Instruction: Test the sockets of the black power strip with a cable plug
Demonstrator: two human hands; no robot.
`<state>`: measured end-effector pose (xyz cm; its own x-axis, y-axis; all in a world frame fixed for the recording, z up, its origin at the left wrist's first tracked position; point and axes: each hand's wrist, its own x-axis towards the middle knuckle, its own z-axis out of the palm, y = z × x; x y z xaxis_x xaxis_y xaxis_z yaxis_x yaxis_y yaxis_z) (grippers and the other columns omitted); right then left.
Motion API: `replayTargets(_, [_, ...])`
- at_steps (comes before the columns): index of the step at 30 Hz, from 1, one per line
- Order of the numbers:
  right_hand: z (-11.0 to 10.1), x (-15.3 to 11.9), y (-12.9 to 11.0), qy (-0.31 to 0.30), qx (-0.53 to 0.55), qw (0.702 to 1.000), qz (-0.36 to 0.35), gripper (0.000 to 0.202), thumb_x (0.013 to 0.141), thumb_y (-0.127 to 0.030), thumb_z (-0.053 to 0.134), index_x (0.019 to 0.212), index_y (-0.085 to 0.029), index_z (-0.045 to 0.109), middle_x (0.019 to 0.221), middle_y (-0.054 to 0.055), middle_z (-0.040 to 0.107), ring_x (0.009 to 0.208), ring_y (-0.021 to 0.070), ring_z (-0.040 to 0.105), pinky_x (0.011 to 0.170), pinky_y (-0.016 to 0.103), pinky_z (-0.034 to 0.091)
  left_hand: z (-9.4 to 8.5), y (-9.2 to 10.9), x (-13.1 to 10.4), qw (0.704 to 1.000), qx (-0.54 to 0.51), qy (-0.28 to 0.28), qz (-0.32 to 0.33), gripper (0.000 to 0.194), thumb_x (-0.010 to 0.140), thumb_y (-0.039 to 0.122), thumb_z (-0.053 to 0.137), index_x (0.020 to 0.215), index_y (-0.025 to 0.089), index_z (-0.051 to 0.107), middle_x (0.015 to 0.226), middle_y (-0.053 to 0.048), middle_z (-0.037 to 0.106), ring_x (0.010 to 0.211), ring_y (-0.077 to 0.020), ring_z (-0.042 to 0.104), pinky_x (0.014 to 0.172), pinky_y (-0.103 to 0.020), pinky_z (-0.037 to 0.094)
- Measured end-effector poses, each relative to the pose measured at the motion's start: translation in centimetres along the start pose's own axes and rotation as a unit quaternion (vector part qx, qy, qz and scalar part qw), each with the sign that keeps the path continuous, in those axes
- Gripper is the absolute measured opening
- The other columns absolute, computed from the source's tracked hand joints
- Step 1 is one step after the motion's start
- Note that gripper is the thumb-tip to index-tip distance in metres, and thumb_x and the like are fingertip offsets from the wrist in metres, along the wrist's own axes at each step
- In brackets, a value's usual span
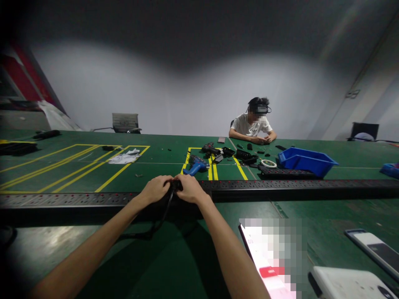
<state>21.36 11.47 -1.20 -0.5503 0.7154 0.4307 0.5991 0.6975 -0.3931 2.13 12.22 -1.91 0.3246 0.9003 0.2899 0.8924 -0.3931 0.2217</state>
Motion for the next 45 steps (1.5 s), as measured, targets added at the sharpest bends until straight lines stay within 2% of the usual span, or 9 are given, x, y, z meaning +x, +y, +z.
replayTargets(10, [0.0, -0.2, -0.7, -0.019, -0.102, 0.995, -0.006, 0.034, 0.086, -0.029, 0.061, 0.118, -0.019, 0.053, 0.110, 0.009, 0.063, 0.102, 0.0219, 0.056, 0.087, 0.031, 0.039, 0.3, -0.4, 0.2, 1.000, -0.008, 0.000, 0.014, 0.026, 0.088, 0.025, 0.041, 0.102, 0.026, 0.063, 0.100, -0.004, 0.070, 0.097, -0.0215, 0.063, 0.086, -0.033, 0.044])
replayTargets(15, [-0.1, -0.2, -0.9, -0.021, -0.127, 0.991, 0.028, 0.035, 0.086, -0.027, 0.059, 0.119, -0.020, 0.054, 0.105, 0.009, 0.065, 0.098, 0.0230, 0.059, 0.083, 0.031, 0.040, 0.5, -0.6, 0.3, 1.000, -0.013, 0.009, 0.021, 0.028, 0.088, 0.026, 0.041, 0.104, 0.026, 0.064, 0.103, -0.004, 0.070, 0.097, -0.0218, 0.062, 0.087, -0.033, 0.044])
replayTargets(24, [-0.2, 0.3, 0.6, 0.005, 0.058, 0.996, 0.061, 0.029, 0.080, -0.022, 0.061, 0.109, -0.023, 0.065, 0.102, 0.003, 0.069, 0.093, 0.0194, 0.062, 0.083, 0.028, 0.043, 0.4, -0.6, 0.2, 1.000, -0.011, 0.008, 0.026, 0.030, 0.088, 0.027, 0.041, 0.106, 0.026, 0.064, 0.104, -0.005, 0.070, 0.099, -0.0215, 0.063, 0.089, -0.034, 0.044])
replayTargets(28, [0.1, 0.5, 1.0, 0.015, 0.121, 0.990, 0.065, 0.025, 0.089, -0.040, 0.055, 0.103, -0.022, 0.067, 0.099, 0.003, 0.069, 0.090, 0.0178, 0.061, 0.081, 0.028, 0.042, 0.3, -0.5, 0.1, 1.000, -0.016, 0.005, 0.022, 0.031, 0.089, 0.026, 0.041, 0.110, 0.026, 0.063, 0.106, -0.005, 0.070, 0.100, -0.0217, 0.062, 0.088, -0.034, 0.044])
replayTargets(31, [0.2, 0.6, 1.2, 0.019, 0.135, 0.989, 0.065, 0.035, 0.085, -0.052, 0.060, 0.101, -0.021, 0.067, 0.096, 0.003, 0.068, 0.087, 0.0173, 0.060, 0.078, 0.027, 0.042, 0.2, -0.3, 0.1, 1.000, -0.015, -0.004, 0.016, 0.031, 0.089, 0.027, 0.041, 0.111, 0.026, 0.063, 0.107, -0.005, 0.070, 0.100, -0.0223, 0.062, 0.087, -0.034, 0.044])
replayTargets(35, [0.2, 0.7, 1.5, 0.013, 0.156, 0.987, 0.045, 0.039, 0.081, -0.055, 0.064, 0.100, -0.020, 0.067, 0.094, 0.002, 0.066, 0.085, 0.0164, 0.059, 0.077, 0.026, 0.041, 0.0, -0.2, 0.1, 1.000, -0.017, -0.011, 0.013, 0.031, 0.089, 0.028, 0.041, 0.111, 0.027, 0.063, 0.107, -0.005, 0.070, 0.101, -0.0224, 0.062, 0.088, -0.034, 0.044])
replayTargets(39, [0.0, 0.7, 1.8, 0.008, 0.168, 0.985, 0.032, 0.033, 0.080, -0.047, 0.067, 0.100, -0.020, 0.067, 0.093, 0.002, 0.066, 0.085, 0.0163, 0.058, 0.077, 0.026, 0.041, -0.1, -0.2, 0.1, 1.000, -0.020, -0.011, 0.019, 0.031, 0.089, 0.028, 0.041, 0.111, 0.028, 0.063, 0.107, -0.004, 0.070, 0.100, -0.0220, 0.063, 0.088, -0.034, 0.044])
replayTargets(42, [0.0, 0.7, 1.9, 0.000, 0.172, 0.984, 0.036, 0.020, 0.083, -0.029, 0.062, 0.101, -0.020, 0.066, 0.095, 0.001, 0.067, 0.087, 0.0162, 0.059, 0.079, 0.027, 0.042, -0.1, -0.2, 0.1, 1.000, -0.018, -0.004, 0.015, 0.030, 0.089, 0.028, 0.040, 0.109, 0.028, 0.063, 0.106, -0.003, 0.070, 0.099, -0.0218, 0.063, 0.088, -0.034, 0.044])
replayTargets(45, [0.0, 0.6, 1.7, -0.005, 0.152, 0.988, 0.025, 0.033, 0.074, -0.013, 0.061, 0.106, -0.020, 0.063, 0.101, 0.002, 0.067, 0.092, 0.0175, 0.059, 0.084, 0.028, 0.042, -0.1, -0.2, 0.1, 1.000, -0.013, -0.005, 0.013, 0.031, 0.089, 0.027, 0.040, 0.109, 0.028, 0.063, 0.106, -0.003, 0.070, 0.099, -0.0217, 0.063, 0.088, -0.034, 0.044])
